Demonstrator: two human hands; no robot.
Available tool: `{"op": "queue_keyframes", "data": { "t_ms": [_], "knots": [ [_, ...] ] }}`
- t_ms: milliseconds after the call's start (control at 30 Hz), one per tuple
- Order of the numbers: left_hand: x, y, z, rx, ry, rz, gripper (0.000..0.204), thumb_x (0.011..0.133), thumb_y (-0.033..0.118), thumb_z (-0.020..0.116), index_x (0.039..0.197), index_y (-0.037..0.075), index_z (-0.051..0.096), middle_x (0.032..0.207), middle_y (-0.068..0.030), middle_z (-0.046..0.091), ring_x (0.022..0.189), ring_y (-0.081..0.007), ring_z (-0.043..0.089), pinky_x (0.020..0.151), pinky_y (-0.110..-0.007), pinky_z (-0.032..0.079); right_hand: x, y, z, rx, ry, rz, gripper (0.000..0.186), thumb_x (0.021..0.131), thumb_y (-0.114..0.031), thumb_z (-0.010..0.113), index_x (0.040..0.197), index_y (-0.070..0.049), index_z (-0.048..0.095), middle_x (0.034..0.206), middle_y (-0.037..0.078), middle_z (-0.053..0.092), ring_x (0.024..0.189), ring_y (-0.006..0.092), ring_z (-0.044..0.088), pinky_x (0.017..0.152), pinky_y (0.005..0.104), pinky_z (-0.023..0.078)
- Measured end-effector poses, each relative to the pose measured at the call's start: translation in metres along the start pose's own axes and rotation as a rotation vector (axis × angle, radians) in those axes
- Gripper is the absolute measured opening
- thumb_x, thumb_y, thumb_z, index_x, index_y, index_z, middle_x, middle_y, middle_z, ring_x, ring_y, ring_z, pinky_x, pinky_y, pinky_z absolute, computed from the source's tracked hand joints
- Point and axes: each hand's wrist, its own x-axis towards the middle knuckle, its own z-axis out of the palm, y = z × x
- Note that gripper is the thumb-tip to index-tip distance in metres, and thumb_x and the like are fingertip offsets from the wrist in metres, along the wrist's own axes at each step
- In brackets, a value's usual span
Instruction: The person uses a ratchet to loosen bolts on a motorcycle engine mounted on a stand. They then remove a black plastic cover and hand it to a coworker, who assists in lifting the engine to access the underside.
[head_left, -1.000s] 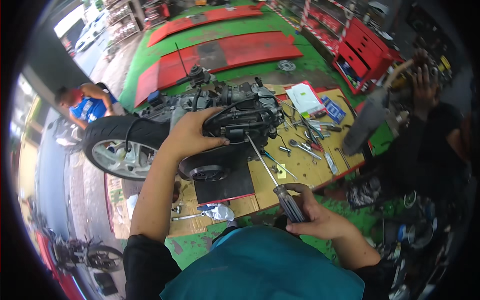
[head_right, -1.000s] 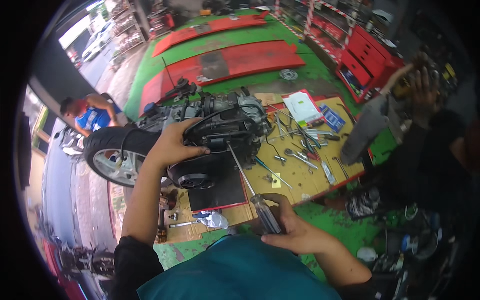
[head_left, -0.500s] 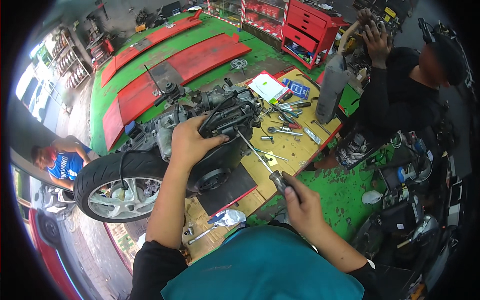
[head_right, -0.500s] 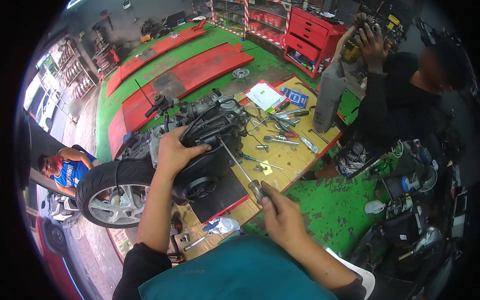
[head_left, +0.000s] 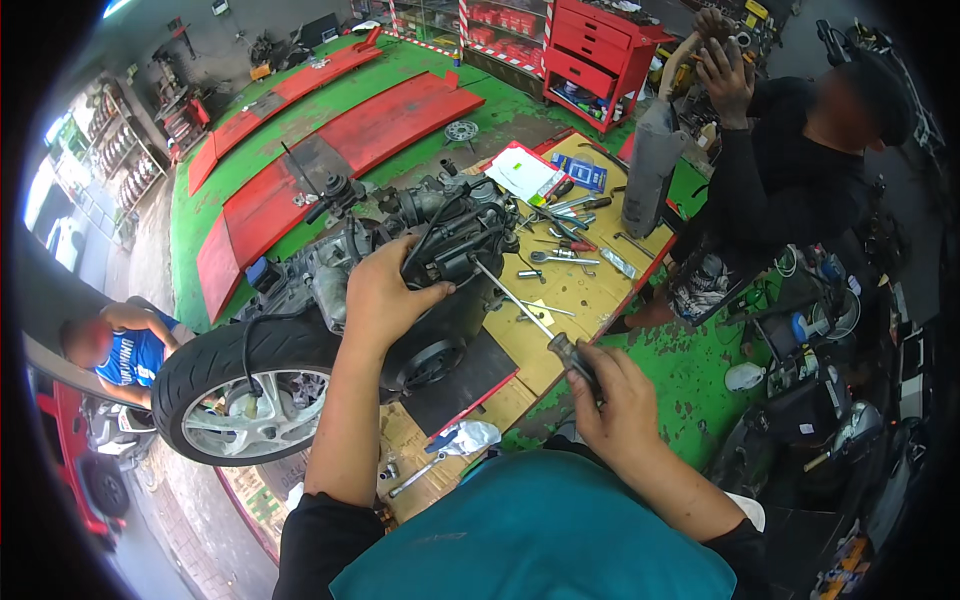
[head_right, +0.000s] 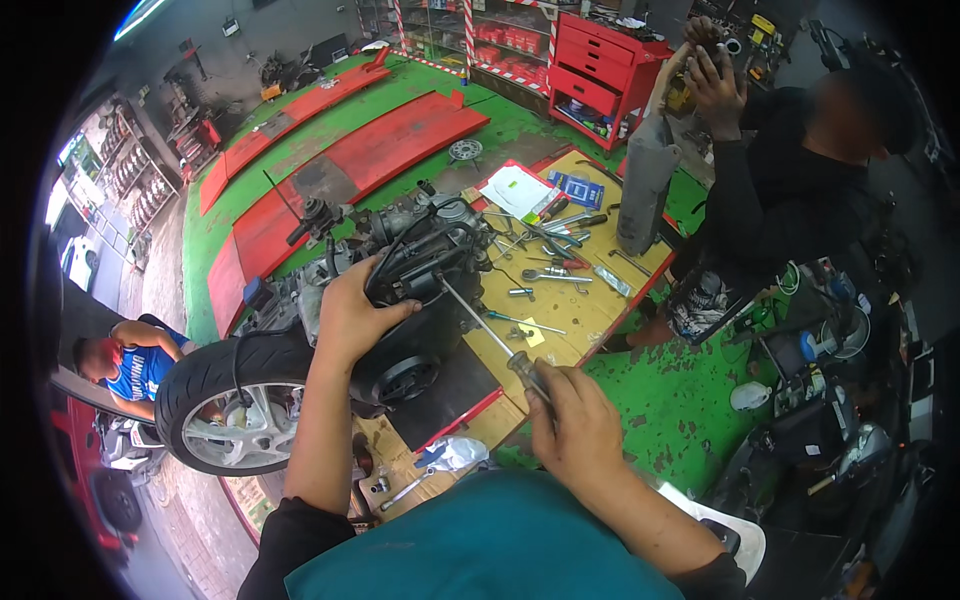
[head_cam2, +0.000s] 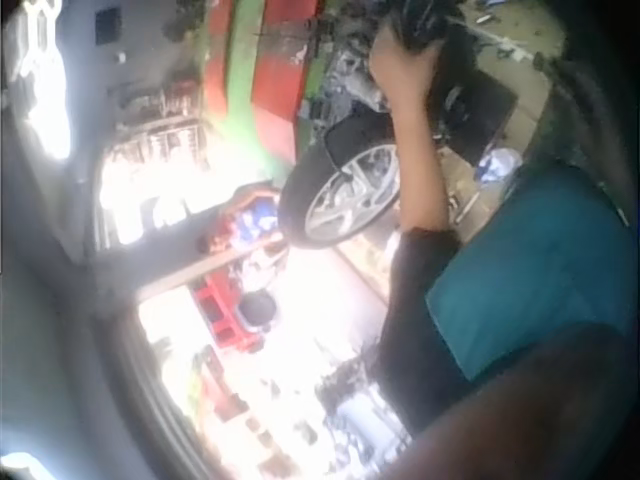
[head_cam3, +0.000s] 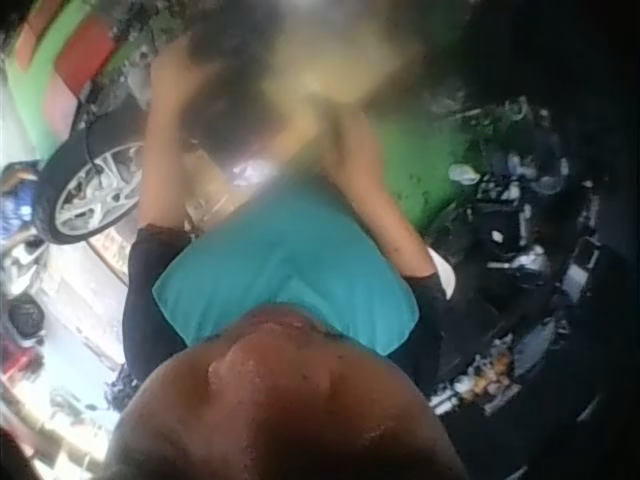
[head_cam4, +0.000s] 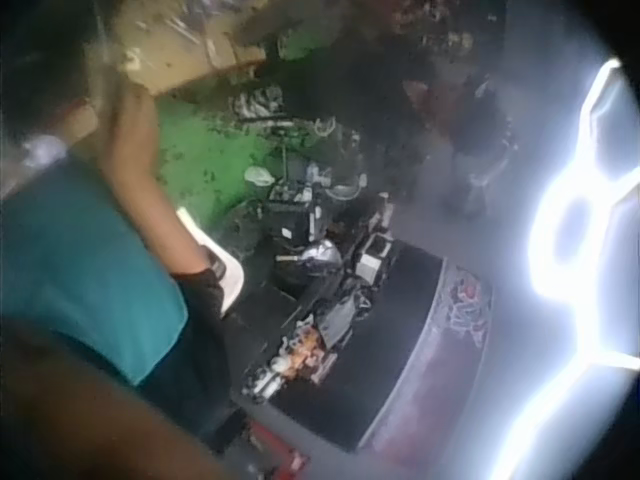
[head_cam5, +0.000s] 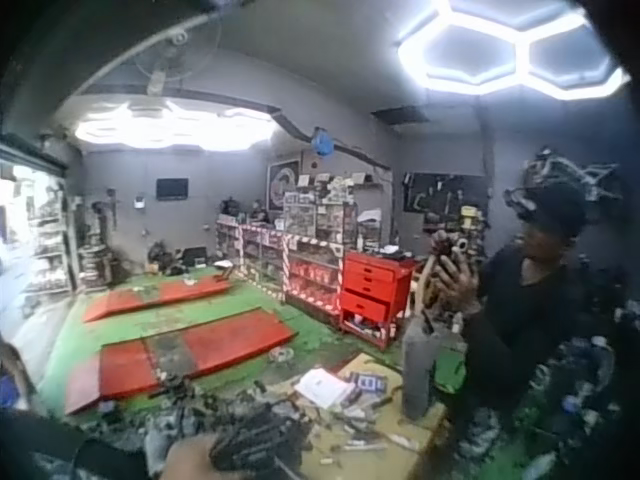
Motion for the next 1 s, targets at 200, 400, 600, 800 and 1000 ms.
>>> {"op": "queue_keyframes", "data": {
  "t_ms": [200, 400, 600, 800, 1000],
  "knots": [
    [0.001, -0.002, 0.002, 0.02, 0.019, 0.036, 0.072, 0.065, 0.029, 0.095, 0.126, 0.002, 0.07, 0.117, -0.0189, 0.075, 0.11, -0.0378, 0.071, 0.095, -0.044, 0.055, 0.022, -0.007, -0.018, 1.386, -0.156, 1.102, 0.037, 0.1, -0.013, 0.071, 0.132, 0.0, 0.057, 0.102, 0.013, 0.071, 0.057, 0.0109, 0.051, 0.038, 0.0254, 0.037],
    [0.0, -0.003, 0.003, 0.02, 0.028, 0.046, 0.07, 0.065, 0.029, 0.094, 0.126, 0.003, 0.071, 0.118, -0.0182, 0.075, 0.11, -0.0378, 0.07, 0.094, -0.045, 0.055, 0.004, 0.0, -0.003, 0.294, -0.11, 0.33, 0.033, 0.095, -0.018, 0.078, 0.117, 0.001, 0.062, 0.093, 0.009, 0.064, 0.063, 0.0139, 0.06, 0.049, 0.0316, 0.047],
    [0.001, -0.008, 0.006, 0.03, 0.033, 0.058, 0.073, 0.063, 0.03, 0.095, 0.125, 0.001, 0.07, 0.116, -0.0191, 0.075, 0.109, -0.0383, 0.071, 0.095, -0.044, 0.055, 0.007, -0.011, 0.0, 0.256, -0.119, 0.415, 0.031, 0.1, -0.017, 0.072, 0.123, 0.003, 0.067, 0.096, 0.012, 0.072, 0.076, 0.0155, 0.067, 0.066, 0.0353, 0.054],
    [0.002, -0.01, 0.007, 0.02, 0.033, 0.065, 0.074, 0.063, 0.03, 0.096, 0.125, 0.0, 0.07, 0.114, -0.0195, 0.075, 0.108, -0.0387, 0.071, 0.095, -0.044, 0.054, 0.011, -0.008, 0.003, 0.532, -0.154, 0.605, 0.033, 0.101, -0.018, 0.07, 0.126, 0.003, 0.068, 0.097, 0.013, 0.074, 0.081, 0.0172, 0.07, 0.072, 0.0343, 0.056],
    [-0.001, -0.009, 0.008, 0.04, 0.038, 0.089, 0.073, 0.063, 0.028, 0.095, 0.125, 0.0, 0.069, 0.114, -0.0201, 0.074, 0.109, -0.0394, 0.07, 0.096, -0.045, 0.054, 0.013, -0.013, 0.008, 0.096, -0.096, 0.23, 0.032, 0.101, -0.018, 0.07, 0.126, 0.002, 0.07, 0.095, 0.02, 0.074, 0.079, 0.0194, 0.07, 0.072, 0.0352, 0.055]
  ]
}}
